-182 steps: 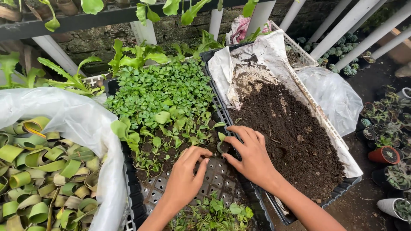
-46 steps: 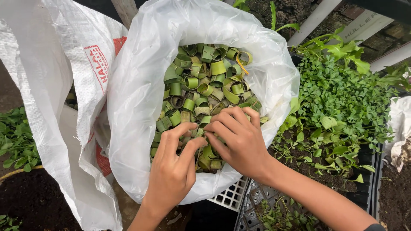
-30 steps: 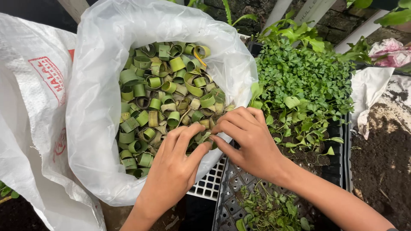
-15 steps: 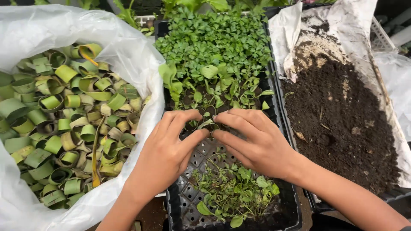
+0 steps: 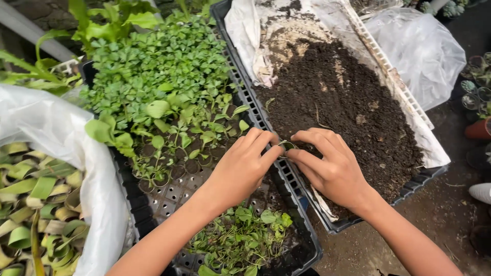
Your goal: The person takes small seedlings from a tray and places them into rolled leaf containers. They then bury the containers in a tray filled with soil, patting the soil around them. The person repeats this process with multiple seedlings and leaf rolls.
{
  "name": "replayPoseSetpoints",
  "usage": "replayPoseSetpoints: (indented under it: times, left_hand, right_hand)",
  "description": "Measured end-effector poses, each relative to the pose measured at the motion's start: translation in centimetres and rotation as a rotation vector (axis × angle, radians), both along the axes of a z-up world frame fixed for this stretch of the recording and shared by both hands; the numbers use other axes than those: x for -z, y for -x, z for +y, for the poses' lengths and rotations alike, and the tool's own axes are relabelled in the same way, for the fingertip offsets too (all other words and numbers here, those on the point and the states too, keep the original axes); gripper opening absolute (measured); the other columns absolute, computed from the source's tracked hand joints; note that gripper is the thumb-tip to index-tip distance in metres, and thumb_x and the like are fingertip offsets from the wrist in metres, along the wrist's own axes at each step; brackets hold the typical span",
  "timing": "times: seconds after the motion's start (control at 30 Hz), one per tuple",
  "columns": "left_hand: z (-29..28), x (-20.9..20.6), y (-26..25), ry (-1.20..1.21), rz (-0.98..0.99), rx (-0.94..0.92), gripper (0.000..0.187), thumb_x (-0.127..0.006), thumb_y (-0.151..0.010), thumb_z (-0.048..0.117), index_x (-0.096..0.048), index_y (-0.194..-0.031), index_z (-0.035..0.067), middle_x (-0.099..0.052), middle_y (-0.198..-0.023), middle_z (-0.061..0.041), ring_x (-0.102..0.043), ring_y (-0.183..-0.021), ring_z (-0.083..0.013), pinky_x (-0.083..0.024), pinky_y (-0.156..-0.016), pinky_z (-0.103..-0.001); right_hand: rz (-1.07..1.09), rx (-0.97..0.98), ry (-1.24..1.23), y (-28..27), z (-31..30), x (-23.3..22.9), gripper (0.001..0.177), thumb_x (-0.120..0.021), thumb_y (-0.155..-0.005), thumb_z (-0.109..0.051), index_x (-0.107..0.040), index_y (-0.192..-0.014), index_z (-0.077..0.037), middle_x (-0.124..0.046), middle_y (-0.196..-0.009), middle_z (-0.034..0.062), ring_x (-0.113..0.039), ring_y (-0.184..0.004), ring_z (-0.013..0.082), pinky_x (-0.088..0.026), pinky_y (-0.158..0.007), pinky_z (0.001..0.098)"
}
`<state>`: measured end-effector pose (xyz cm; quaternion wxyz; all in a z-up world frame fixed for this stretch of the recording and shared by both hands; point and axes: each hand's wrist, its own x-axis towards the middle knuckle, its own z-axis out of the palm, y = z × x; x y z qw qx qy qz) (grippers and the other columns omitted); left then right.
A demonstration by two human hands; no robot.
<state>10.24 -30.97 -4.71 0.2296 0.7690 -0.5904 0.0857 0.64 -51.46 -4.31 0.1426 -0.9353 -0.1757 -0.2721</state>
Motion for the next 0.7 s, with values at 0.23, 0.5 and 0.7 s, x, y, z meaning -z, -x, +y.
replayPoseSetpoints:
  times: [0.23, 0.5, 0.7]
  left_hand:
    - [-7.8, 3.2, -0.5, 0.039, 0.043, 0.114, 0.032, -0.073, -0.078, -0.015, -0.065, -0.103, 0.003, -0.056, -0.107, -0.012, -0.052, -0.104, -0.0277, -0.046, -0.073, -0.035]
    - [-11.5, 5.3, -0.3, 0.066, -0.035, 0.146, 0.022, -0.07, -0.082, -0.011, -0.066, -0.098, 0.004, -0.056, -0.099, -0.009, -0.052, -0.099, -0.0253, -0.044, -0.071, -0.033]
    - [-12.2, 5.9, -0.5, 0.0, -0.005, 0.158, 0.013, -0.066, -0.09, -0.008, -0.071, -0.099, 0.001, -0.061, -0.099, -0.01, -0.053, -0.1, -0.0235, -0.043, -0.074, -0.031]
  right_hand:
    - [0.097, 0.253, -0.046, 3.1, -5.3, 1.8, 0.006, -0.068, -0.099, -0.01, -0.073, -0.097, -0.013, -0.065, -0.094, 0.0028, -0.065, -0.092, 0.0255, -0.051, -0.08, 0.0378]
    - [0.139, 0.424, -0.044, 4.2, -6.5, 3.3, 0.005, -0.07, -0.098, -0.011, -0.072, -0.097, -0.015, -0.067, -0.093, -0.0023, -0.063, -0.097, 0.0207, -0.046, -0.083, 0.0347]
    - [0.151, 0.492, 0.029, 3.9, -6.5, 4.1, 0.009, -0.07, -0.1, -0.016, -0.071, -0.093, -0.02, -0.062, -0.094, -0.0069, -0.059, -0.102, 0.0161, -0.039, -0.091, 0.0327]
